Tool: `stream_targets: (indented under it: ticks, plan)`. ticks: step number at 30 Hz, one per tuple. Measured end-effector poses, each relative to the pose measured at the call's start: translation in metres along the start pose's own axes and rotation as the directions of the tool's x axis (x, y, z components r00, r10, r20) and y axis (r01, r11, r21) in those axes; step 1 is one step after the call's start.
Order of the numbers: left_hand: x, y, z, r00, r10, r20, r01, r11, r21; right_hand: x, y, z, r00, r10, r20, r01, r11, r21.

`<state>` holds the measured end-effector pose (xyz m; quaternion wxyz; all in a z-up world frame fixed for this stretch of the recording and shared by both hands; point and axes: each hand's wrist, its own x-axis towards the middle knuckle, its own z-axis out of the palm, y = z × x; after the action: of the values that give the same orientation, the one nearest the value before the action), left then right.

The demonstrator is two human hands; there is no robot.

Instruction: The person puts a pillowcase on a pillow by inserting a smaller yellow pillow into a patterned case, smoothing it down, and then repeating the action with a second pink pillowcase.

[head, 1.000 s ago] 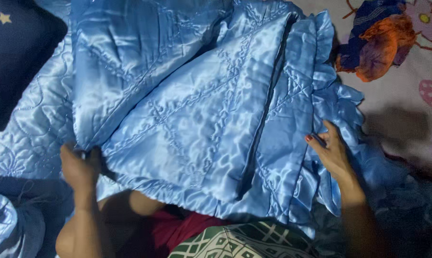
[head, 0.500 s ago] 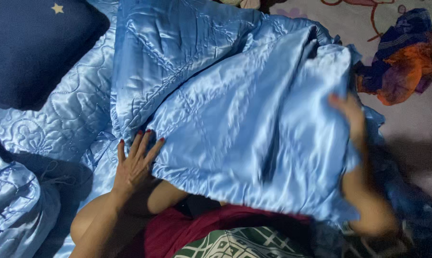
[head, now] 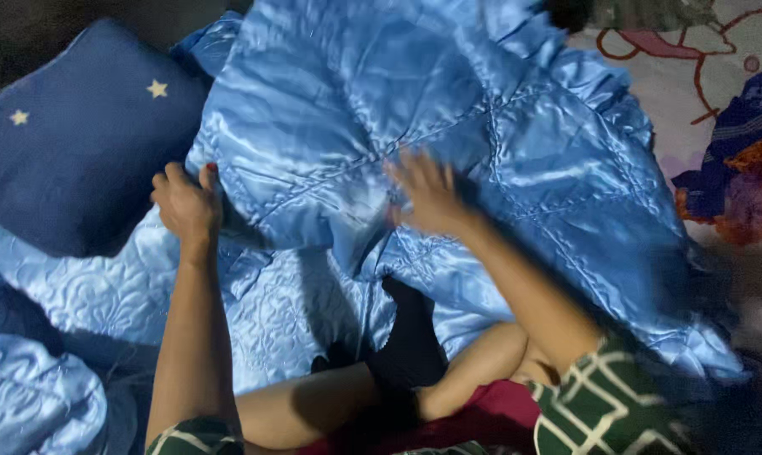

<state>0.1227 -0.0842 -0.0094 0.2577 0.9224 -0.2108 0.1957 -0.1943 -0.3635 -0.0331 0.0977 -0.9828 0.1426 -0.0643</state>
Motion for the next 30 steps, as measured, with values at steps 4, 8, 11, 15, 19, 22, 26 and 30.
stream_targets:
  ticks: [4, 8, 11, 15, 19, 22, 26, 30]
  plan:
    - [-0.005, -0.032, 0.027, 0.999, 0.008, 0.033, -0.011, 0.996, 0.093, -0.125, -0.043, 0.007, 0.993, 0.067, 0.094, -0.077, 0.99, 0.117]
    - [0.002, -0.066, 0.011, 0.931, -0.086, 0.356, 0.084, 0.996, 0.021, -0.191, -0.044, -0.01, 0.827, 0.328, 0.457, -0.28, 0.945, -0.17]
    - [-0.009, -0.052, -0.012, 0.834, -0.03, 0.551, 0.389, 0.741, -0.548, -0.204, -0.015, 0.013, 0.955, 0.286, 0.084, -0.228, 0.882, -0.413]
    - [-0.009, 0.001, -0.069, 0.818, -0.118, 0.563, 0.512, 0.596, -0.618, -0.177, 0.066, -0.017, 0.95, 0.05, -0.307, -0.075, 0.995, -0.068]
    - [-0.021, 0.017, -0.145, 0.9, -0.006, 0.437, 0.353, 0.598, -0.72, -0.227, 0.107, -0.177, 0.854, 0.014, -0.52, -0.073, 0.993, -0.093]
    - [-0.065, -0.019, -0.19, 0.848, -0.208, 0.488, 0.509, 0.58, -0.637, -0.296, 0.062, -0.232, 0.936, 0.198, -0.291, -0.265, 0.94, -0.214]
    - [-0.147, -0.133, -0.166, 0.786, -0.319, 0.529, 0.538, 0.774, -0.334, -0.371, 0.032, -0.202, 0.974, 0.19, 0.122, -0.215, 0.945, 0.245]
    - [-0.195, -0.241, -0.103, 0.617, -0.287, 0.733, 0.516, 0.851, -0.101, -0.464, 0.078, -0.145, 0.707, 0.706, -0.04, -0.608, 0.637, 0.475]
